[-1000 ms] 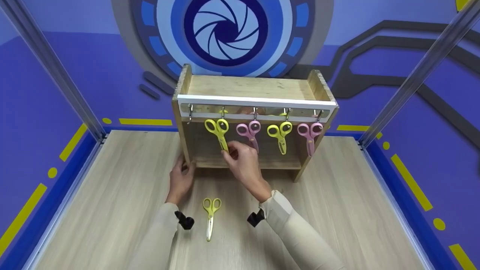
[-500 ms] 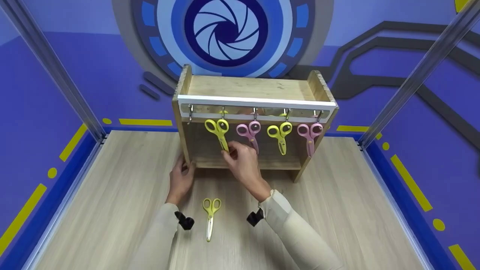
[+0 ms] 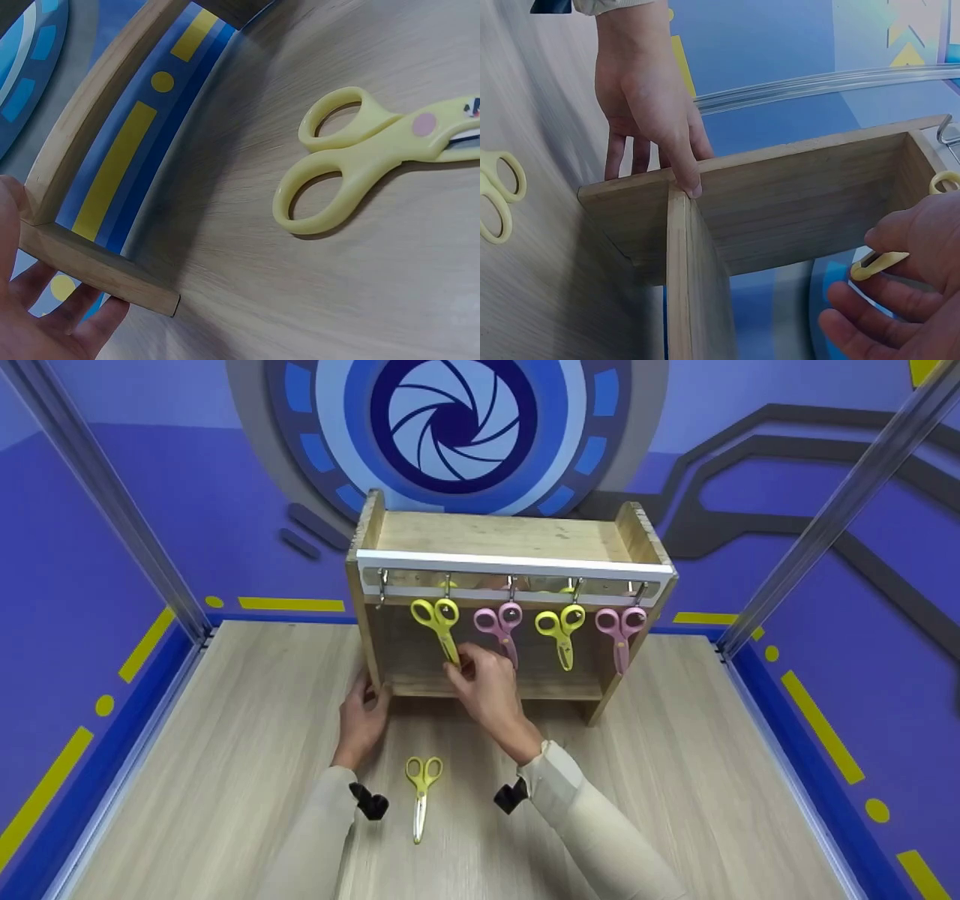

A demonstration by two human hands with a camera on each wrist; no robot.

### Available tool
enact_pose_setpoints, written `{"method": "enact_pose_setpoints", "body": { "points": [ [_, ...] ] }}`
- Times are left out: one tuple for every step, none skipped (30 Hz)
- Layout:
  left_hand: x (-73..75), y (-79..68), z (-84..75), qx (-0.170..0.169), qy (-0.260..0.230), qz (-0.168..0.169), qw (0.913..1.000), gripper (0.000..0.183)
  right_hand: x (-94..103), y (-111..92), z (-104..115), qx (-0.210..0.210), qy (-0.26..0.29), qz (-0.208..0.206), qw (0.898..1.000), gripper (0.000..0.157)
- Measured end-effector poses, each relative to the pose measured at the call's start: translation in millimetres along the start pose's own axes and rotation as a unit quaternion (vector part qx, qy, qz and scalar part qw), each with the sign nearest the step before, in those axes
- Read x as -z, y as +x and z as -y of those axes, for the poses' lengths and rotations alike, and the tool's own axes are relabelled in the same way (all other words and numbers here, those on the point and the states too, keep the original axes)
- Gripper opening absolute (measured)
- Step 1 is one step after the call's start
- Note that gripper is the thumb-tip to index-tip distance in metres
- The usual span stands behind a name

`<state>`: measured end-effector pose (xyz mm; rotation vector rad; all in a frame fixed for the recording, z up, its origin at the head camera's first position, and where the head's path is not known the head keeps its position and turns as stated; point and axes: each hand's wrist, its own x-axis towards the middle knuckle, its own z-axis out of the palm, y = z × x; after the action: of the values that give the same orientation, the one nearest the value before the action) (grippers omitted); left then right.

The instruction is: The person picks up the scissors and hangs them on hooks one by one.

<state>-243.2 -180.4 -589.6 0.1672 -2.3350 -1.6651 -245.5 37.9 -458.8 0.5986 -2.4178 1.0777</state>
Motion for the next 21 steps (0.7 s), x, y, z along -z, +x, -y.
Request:
{"method": "enact_pose_setpoints", "body": {
  "points": [
    [0.0,-0.1,-0.3,0.001,0.0,0.0,1.0,0.062,0.5,0,0,-0.002,-0.004,0.003,1.0,0.011],
    [0.0,-0.1,-0.1,0.001,-0.001,0.0,1.0,0.062,1.2,-1,1,-0.006,-0.008,0.006,1.0,0.013],
    [0.0,-0.1,-0.1,0.001,-0.001,0.0,1.0,0.062,2.2,-2,1,-0.012,-0.012,0.011,1.0,0.015],
    [0.0,0.0,0.0,0.0,-0.001,0.0,1.0,0.062,3.5,-3,2,-0.017,-0.017,0.016,1.0,0.018],
    [0.0,0.1,0.2,-0.001,-0.002,-0.001,1.0,0.062,4.9,-4,3,-0.024,-0.022,0.021,0.999,0.021],
    [-0.1,0.2,0.5,-0.001,-0.002,-0.002,1.0,0.062,6.5,-6,4,-0.032,-0.027,0.027,0.999,0.024],
    [-0.2,0.3,0.7,-0.002,-0.003,-0.002,1.0,0.061,8.1,-7,4,-0.039,-0.032,0.032,0.998,0.028],
    [-0.3,0.5,1.1,-0.004,-0.003,-0.002,1.0,0.061,9.7,-9,5,-0.046,-0.038,0.037,0.998,0.032],
    [-0.3,0.5,0.6,-0.005,-0.004,-0.003,1.0,0.06,11.1,-10,6,-0.049,-0.047,0.041,0.997,0.036],
    [-0.3,0.5,0.2,-0.006,-0.005,-0.005,1.0,0.06,12.5,-12,6,-0.05,-0.057,0.044,0.996,0.04],
    [-0.4,0.5,-0.1,-0.006,-0.007,-0.005,0.9999,0.06,13.6,-14,6,-0.05,-0.067,0.046,0.995,0.044],
    [-0.4,0.5,-0.6,-0.006,-0.008,-0.005,0.9999,0.059,14.5,-16,6,-0.048,-0.077,0.047,0.995,0.047],
    [-0.4,0.5,-1.0,-0.006,-0.008,-0.005,0.9999,0.059,15.1,-18,6,-0.046,-0.087,0.047,0.994,0.05],
    [-0.3,0.4,-1.5,-0.006,-0.008,-0.004,0.9999,0.059,15.7,-21,6,-0.045,-0.095,0.048,0.993,0.053],
    [-0.2,0.3,-1.9,-0.003,-0.009,-0.003,1.0,0.059,15.9,-24,5,-0.047,-0.101,0.049,0.993,0.056],
    [-0.2,0.3,-1.8,-0.001,-0.008,-0.001,1.0,0.059,16.0,-27,4,-0.052,-0.103,0.053,0.992,0.059],
    [-0.1,0.3,-1.6,0.003,-0.008,0.0,1.0,0.059,15.7,-30,4,-0.058,-0.104,0.056,0.991,0.061],
    [0.1,0.1,-1.4,0.004,-0.009,0.002,1.0,0.06,15.2,-34,3,-0.065,-0.105,0.062,0.99,0.064],
    [0.3,0.0,-1.2,0.006,-0.009,0.002,0.9999,0.06,14.2,-38,2,-0.072,-0.106,0.066,0.989,0.066],
    [0.5,-0.1,-0.9,0.008,-0.011,0.002,0.9999,0.061,13.0,-42,1,-0.077,-0.107,0.071,0.989,0.068],
    [0.7,-0.1,-0.6,0.009,-0.012,0.001,0.9999,0.061,11.2,-46,0,-0.081,-0.108,0.075,0.988,0.07]
  ]
}}
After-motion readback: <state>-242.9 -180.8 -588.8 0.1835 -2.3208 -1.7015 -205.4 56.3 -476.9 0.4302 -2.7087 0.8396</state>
